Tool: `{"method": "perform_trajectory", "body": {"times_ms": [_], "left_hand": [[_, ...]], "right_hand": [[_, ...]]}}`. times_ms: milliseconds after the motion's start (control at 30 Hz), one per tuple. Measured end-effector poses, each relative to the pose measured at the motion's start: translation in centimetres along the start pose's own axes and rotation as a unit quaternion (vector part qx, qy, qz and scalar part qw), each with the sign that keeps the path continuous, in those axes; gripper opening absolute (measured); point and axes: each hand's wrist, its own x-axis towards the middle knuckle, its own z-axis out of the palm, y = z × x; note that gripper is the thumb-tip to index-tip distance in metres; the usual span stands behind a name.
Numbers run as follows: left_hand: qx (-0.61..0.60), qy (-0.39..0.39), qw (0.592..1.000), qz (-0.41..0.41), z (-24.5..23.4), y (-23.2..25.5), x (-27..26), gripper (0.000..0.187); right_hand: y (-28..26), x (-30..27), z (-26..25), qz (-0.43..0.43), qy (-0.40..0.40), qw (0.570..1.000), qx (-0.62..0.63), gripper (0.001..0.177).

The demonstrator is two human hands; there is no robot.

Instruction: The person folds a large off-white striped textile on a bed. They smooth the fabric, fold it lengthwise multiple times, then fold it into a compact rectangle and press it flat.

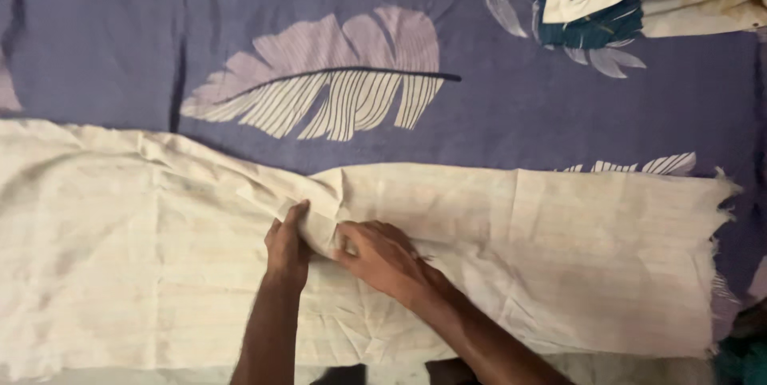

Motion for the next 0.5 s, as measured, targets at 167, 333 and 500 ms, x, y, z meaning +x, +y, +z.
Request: {"method": "perform_trajectory", "body": {"times_ms": [167,333,500], "left_hand": [[-0.082,-0.045,0.996,-0.002,-0.6,3.6,-0.2,0.057],[-0.158,-0.111,0.981,0.003,-3.4,4.7,-0.8,0.053],[-0.153,-0.099,0.982,-0.052,-6.6,5.2,-1.2,0.055]], "right_hand": [[-4.6,3.0,2.7,0.235,-0.294,0.898,0.228,0.045],[-3.1,0.9,6.9,0.358,-0.070,0.691,0.624,0.042],[-1.8,-1.0,10.0,0.315,0.114,0.468,0.818,0.049]]}}
